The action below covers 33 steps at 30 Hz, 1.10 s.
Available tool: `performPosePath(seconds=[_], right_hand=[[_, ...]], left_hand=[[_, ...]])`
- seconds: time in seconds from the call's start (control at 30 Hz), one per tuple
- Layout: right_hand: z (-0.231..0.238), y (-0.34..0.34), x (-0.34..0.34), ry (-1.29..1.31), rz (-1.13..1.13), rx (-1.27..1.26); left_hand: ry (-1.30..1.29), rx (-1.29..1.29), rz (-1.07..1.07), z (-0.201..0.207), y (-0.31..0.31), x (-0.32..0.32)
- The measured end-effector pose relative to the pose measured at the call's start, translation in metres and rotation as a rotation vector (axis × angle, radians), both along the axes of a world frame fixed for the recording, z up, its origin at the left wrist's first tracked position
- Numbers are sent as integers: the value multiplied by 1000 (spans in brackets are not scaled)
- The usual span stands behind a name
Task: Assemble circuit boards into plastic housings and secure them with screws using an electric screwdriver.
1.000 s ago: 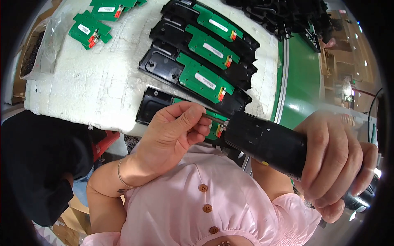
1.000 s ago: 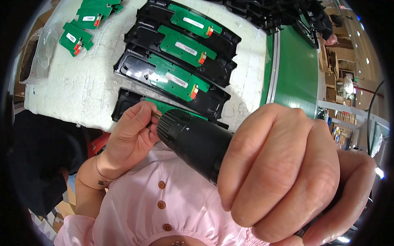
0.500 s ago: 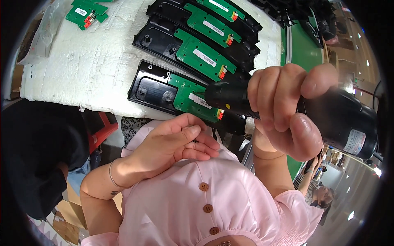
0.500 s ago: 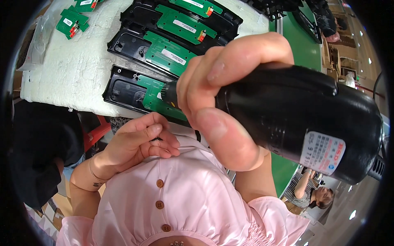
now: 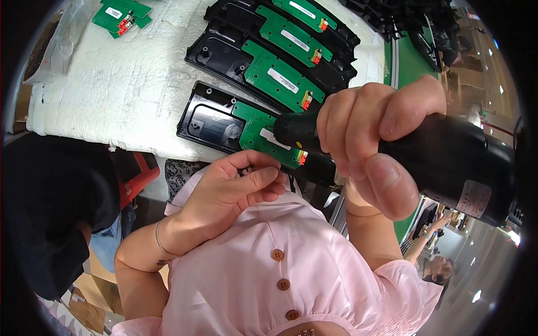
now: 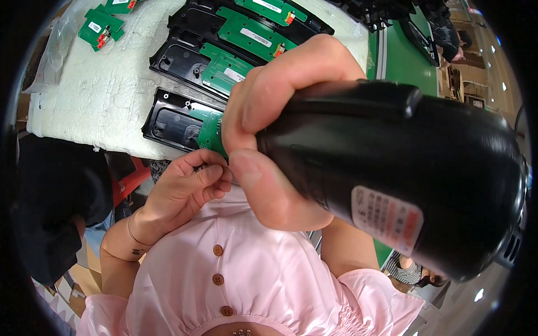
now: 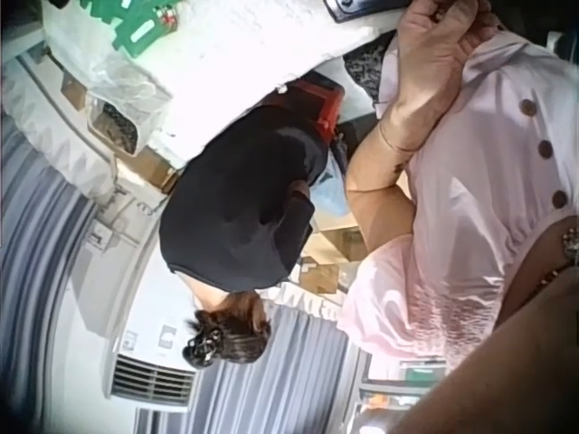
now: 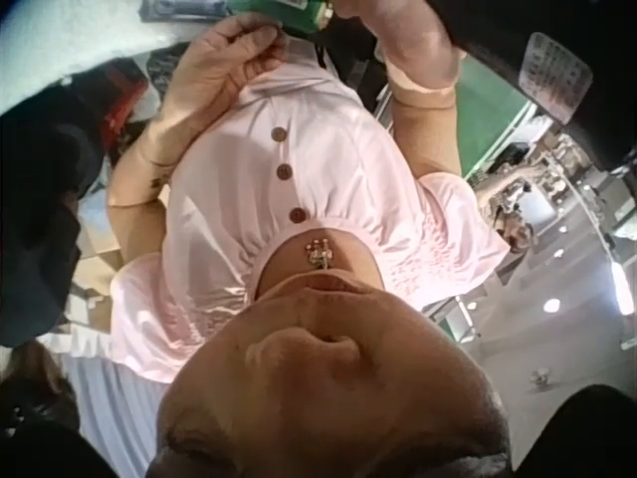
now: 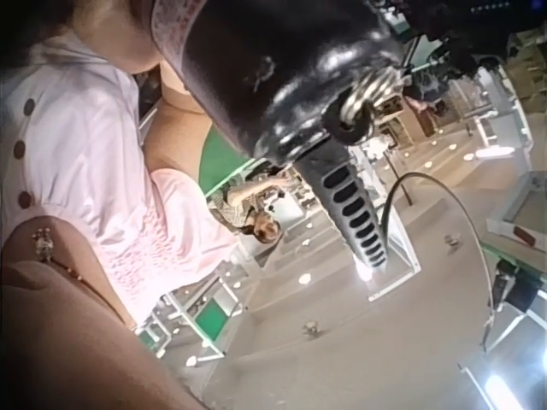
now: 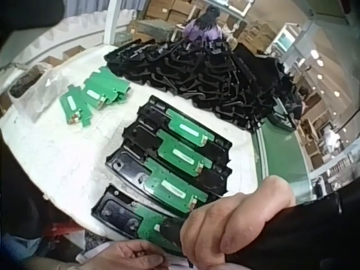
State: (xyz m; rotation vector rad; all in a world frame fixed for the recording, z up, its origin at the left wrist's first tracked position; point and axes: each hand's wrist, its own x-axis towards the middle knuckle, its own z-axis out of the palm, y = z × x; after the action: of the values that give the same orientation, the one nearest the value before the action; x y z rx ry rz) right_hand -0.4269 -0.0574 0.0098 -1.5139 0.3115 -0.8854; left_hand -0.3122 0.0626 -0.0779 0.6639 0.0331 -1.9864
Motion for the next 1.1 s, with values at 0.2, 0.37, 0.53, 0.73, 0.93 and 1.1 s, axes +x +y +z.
performPosePath(seconds=[0.2, 0.37, 0.53, 0.73, 0.93, 1.1], right_hand=[[1, -4, -1, -8, 5, -68], [37, 4, -31, -102, 59, -34], [54, 10, -45, -194, 111, 41], [39, 15, -38, -266, 53, -63], [28, 3, -17, -150, 24, -121], [6, -27, -21, -164, 151, -105]], left_hand=[[107, 11, 98, -10, 2, -3], [144, 10, 150, -5, -1, -6], [182, -48, 197, -4, -3, -8], [222, -51, 197, -4, -3, -13], [190, -68, -159, 13, -8, -10], [185, 31, -112, -9, -17, -22]])
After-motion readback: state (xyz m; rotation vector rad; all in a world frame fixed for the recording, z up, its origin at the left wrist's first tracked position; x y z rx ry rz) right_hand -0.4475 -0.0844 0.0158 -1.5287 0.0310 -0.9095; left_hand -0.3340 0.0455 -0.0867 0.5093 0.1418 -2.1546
